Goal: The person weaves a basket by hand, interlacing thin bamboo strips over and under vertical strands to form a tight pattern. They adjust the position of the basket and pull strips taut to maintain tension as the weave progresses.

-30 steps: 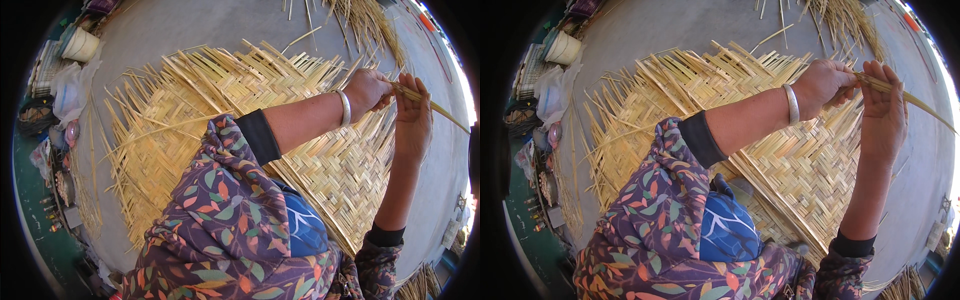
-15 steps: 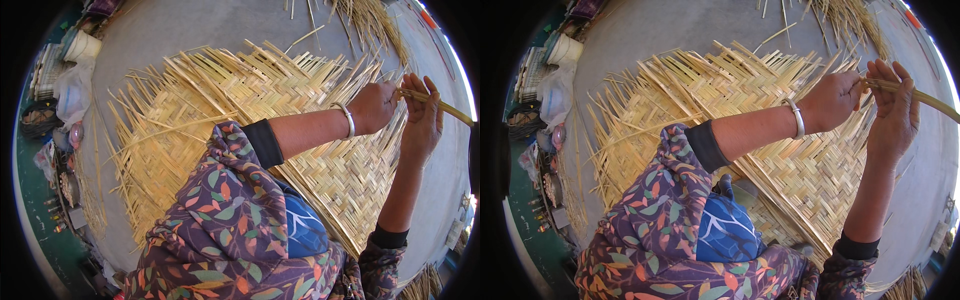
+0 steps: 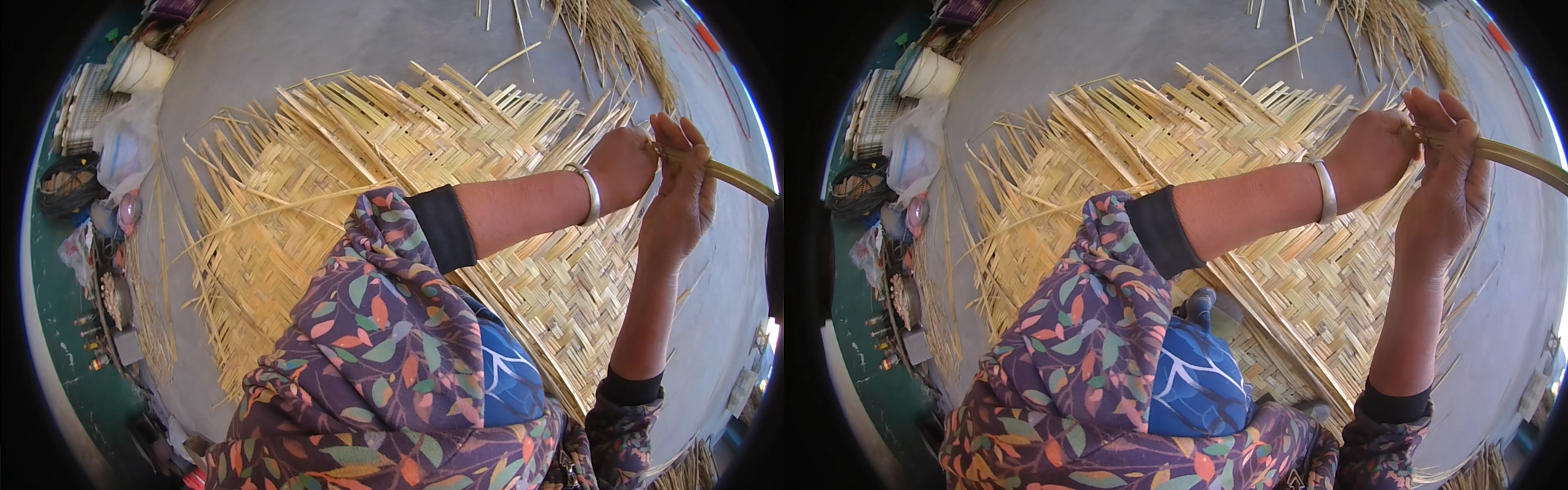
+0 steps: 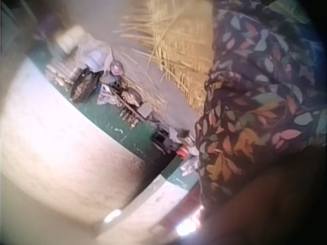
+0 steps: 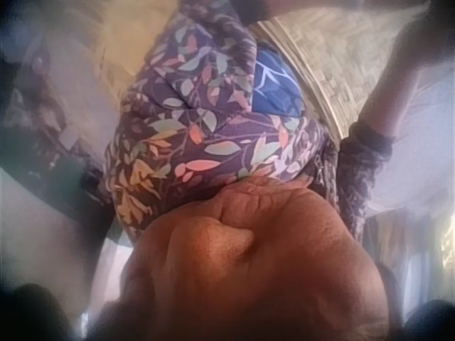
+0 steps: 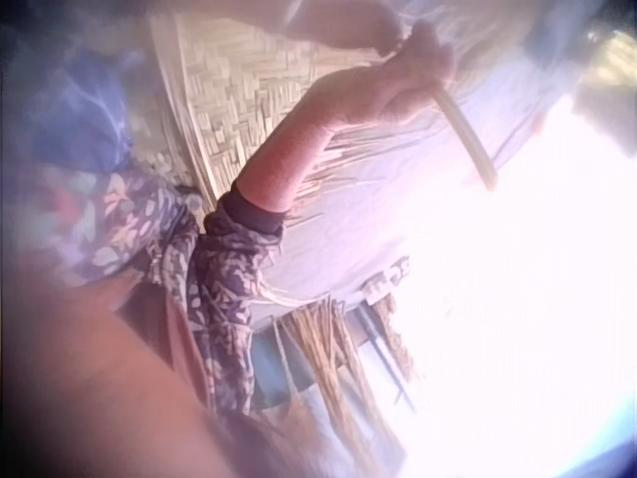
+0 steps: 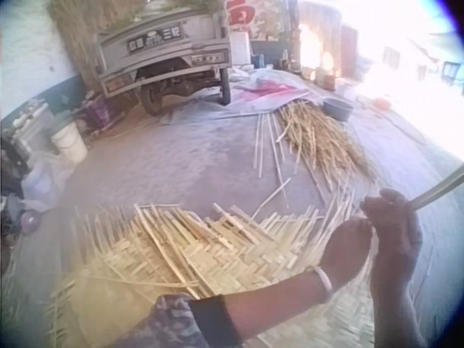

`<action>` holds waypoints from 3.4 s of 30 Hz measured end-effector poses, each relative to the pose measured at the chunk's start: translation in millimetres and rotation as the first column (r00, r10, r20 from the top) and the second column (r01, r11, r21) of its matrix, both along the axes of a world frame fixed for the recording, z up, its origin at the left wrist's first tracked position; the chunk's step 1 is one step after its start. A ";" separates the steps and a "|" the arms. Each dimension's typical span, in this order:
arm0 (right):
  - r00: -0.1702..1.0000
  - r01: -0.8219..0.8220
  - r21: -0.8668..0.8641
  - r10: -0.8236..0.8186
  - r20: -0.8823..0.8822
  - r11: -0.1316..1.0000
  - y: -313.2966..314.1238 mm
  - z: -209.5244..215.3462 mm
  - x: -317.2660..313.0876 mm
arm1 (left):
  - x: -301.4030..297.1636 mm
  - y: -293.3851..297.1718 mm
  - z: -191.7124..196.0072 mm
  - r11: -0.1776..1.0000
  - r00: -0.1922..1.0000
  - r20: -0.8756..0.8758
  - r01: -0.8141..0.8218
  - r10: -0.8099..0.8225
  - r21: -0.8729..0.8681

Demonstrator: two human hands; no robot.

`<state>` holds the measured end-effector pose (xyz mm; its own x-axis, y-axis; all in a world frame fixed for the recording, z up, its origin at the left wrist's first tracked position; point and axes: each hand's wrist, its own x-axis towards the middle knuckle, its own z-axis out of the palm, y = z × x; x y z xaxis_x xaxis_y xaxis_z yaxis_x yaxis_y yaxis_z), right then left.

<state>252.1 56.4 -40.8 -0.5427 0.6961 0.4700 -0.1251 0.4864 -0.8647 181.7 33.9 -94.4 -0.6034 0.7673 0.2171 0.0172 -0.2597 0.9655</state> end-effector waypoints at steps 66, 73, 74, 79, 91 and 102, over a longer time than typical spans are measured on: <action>0.498 0.162 0.140 -0.204 0.843 0.977 130.9 -190.0 58.5 | -67.4 139.9 -169.7 0.554 0.868 0.006 0.323 -0.496 -0.767; 0.587 0.245 0.092 -0.223 0.778 0.965 127.8 -188.1 59.7 | -73.3 159.4 -184.2 0.718 0.875 -0.236 0.164 -0.422 -0.676; 0.585 0.254 0.096 -0.232 0.777 0.963 128.0 -188.7 60.9 | -71.4 157.9 -178.9 0.703 0.812 -0.339 0.118 -0.475 -0.702; 0.591 0.290 0.073 -0.239 0.770 0.954 126.7 -187.9 61.7 | -69.2 169.0 -191.4 0.600 0.660 -0.462 -0.021 -0.592 -0.799; 0.640 0.300 0.005 -0.206 0.740 0.954 126.8 -183.4 66.3 | -83.8 159.4 -185.3 0.764 0.750 -0.543 -0.077 -0.379 -0.640; 0.614 0.287 -0.008 -0.178 0.769 0.958 128.1 -186.5 67.3 | -93.2 149.8 -185.5 0.512 0.903 -0.015 0.230 -0.429 -0.827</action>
<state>319.4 184.4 -227.4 -0.4787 0.8695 -0.1219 0.6984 0.2930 -0.6529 88.4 183.7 -279.9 -0.2900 0.8136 -0.5039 0.3063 0.5777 0.7566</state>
